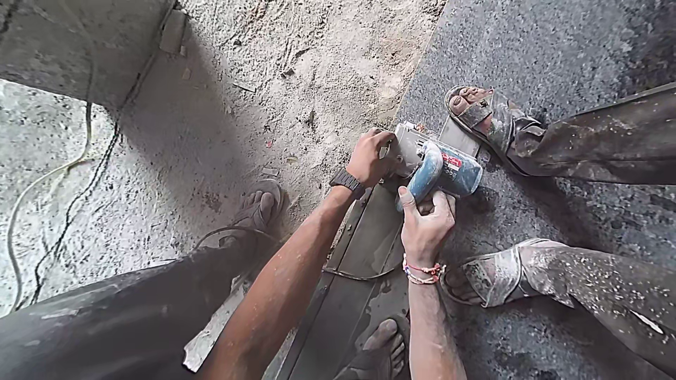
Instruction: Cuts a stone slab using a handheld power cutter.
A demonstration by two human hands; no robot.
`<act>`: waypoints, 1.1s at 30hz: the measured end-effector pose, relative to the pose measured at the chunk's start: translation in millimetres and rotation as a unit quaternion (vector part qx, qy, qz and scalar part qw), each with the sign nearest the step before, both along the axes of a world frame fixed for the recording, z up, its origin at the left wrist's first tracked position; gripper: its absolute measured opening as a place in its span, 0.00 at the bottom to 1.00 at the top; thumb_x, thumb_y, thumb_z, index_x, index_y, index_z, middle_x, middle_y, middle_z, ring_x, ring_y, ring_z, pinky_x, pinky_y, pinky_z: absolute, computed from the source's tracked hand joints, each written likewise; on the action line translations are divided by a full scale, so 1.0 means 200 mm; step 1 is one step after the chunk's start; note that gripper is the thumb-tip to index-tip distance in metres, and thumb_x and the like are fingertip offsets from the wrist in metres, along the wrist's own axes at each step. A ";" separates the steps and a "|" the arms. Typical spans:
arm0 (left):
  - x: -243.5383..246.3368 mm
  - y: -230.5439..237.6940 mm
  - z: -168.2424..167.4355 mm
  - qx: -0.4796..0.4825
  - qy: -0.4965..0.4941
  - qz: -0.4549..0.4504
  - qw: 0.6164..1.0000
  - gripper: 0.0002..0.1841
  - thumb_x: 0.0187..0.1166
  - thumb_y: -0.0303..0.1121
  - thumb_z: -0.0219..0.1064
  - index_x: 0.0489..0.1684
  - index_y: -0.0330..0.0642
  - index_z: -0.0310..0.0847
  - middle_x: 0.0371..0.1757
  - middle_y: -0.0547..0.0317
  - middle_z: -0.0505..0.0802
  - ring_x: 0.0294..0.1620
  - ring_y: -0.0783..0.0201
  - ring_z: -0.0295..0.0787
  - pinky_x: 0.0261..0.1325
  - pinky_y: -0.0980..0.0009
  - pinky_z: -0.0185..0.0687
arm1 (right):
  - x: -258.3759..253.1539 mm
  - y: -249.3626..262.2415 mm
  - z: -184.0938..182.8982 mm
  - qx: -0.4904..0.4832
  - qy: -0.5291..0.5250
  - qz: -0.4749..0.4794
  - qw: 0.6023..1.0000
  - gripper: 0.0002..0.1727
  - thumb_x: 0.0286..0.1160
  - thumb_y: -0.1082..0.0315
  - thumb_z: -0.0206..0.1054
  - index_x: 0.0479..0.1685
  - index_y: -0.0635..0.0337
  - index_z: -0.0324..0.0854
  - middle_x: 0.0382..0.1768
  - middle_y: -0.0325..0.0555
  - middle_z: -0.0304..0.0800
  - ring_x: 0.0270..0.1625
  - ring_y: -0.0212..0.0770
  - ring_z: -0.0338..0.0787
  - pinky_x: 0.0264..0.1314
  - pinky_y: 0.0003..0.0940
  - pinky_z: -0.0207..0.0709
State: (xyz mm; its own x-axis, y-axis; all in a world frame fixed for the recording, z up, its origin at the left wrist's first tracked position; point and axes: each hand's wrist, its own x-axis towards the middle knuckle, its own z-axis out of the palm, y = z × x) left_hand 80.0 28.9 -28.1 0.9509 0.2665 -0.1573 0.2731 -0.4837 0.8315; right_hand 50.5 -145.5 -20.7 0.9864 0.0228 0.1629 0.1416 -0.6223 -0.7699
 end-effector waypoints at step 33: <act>0.11 0.02 0.01 0.023 0.015 0.000 1.000 0.24 0.69 0.30 0.80 0.64 0.33 0.86 0.61 0.37 0.90 0.61 0.45 0.89 0.67 0.48 0.82 | 0.10 0.02 -0.01 -0.002 -0.022 0.004 1.000 0.26 0.62 0.49 0.81 0.39 0.68 0.89 0.40 0.49 0.84 0.37 0.35 0.83 0.41 0.27 0.78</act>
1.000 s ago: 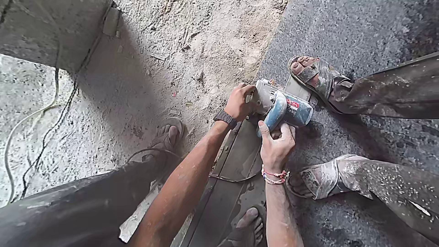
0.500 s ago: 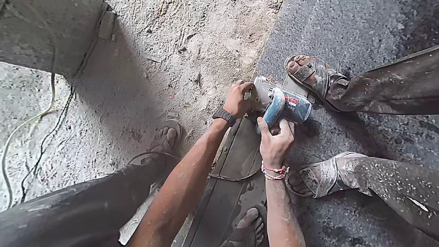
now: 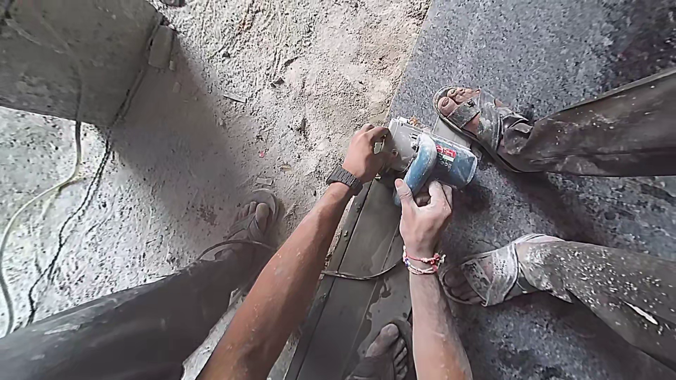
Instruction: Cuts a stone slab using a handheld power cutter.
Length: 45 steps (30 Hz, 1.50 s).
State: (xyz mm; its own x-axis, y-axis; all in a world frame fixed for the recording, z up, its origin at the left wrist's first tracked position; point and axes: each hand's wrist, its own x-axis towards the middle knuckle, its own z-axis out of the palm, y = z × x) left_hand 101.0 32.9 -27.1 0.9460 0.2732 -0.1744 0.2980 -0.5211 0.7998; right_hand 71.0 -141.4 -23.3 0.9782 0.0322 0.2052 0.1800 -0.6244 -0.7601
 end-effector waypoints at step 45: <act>0.17 0.03 -0.01 -0.024 -0.003 0.010 1.000 0.23 0.68 0.27 0.81 0.62 0.33 0.86 0.62 0.36 0.89 0.66 0.45 0.87 0.70 0.50 0.83 | 0.18 0.04 -0.01 -0.011 0.002 0.003 1.000 0.28 0.64 0.45 0.80 0.42 0.65 0.86 0.40 0.50 0.83 0.44 0.44 0.84 0.49 0.40 0.78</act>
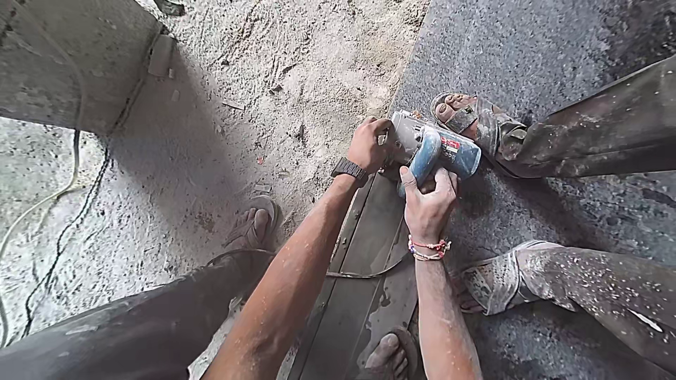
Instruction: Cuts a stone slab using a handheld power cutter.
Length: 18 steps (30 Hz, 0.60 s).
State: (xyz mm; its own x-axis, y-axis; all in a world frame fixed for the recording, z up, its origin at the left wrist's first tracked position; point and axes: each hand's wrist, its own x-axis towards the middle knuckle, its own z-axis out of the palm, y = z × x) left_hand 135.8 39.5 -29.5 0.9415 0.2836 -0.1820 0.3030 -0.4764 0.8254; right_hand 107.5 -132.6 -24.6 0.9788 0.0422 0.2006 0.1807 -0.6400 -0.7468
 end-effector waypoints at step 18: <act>0.04 0.01 0.00 -0.002 -0.009 0.004 1.000 0.20 0.67 0.27 0.80 0.59 0.34 0.88 0.60 0.38 0.90 0.65 0.47 0.88 0.71 0.50 0.82 | 0.18 0.16 0.09 0.039 0.236 -0.062 0.969 0.42 0.65 0.22 0.66 0.49 0.57 0.79 0.23 0.47 0.82 0.19 0.45 0.82 0.23 0.47 0.78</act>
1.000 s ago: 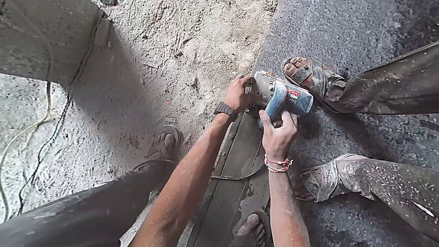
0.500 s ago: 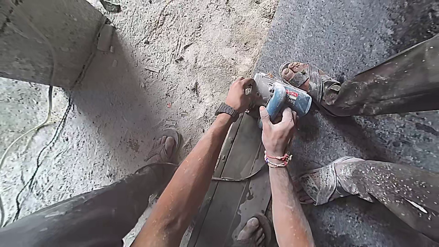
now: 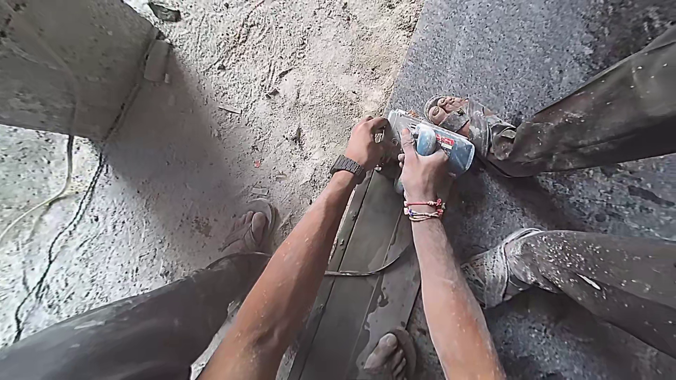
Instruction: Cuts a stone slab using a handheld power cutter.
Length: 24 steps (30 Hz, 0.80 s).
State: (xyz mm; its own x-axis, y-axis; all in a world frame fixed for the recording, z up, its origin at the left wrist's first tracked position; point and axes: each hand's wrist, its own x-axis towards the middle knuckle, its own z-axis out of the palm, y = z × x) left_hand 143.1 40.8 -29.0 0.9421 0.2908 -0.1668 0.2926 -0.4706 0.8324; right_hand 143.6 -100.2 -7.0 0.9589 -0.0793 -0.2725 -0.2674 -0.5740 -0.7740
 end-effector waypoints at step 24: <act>0.05 0.01 0.02 0.004 0.014 -0.003 1.000 0.17 0.68 0.27 0.78 0.55 0.35 0.89 0.60 0.39 0.90 0.64 0.47 0.87 0.69 0.49 0.82 | 0.03 0.00 -0.02 -0.038 -0.035 0.017 0.999 0.44 0.62 0.24 0.69 0.52 0.61 0.79 0.30 0.53 0.83 0.28 0.51 0.84 0.30 0.53 0.77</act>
State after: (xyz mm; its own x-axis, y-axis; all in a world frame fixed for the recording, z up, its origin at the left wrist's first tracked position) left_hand 152.5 43.2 -25.0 0.9387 0.2875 -0.1900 0.3128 -0.4793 0.8200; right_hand 148.7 -100.2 -10.1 0.9778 -0.0651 -0.1993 -0.1942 -0.6397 -0.7436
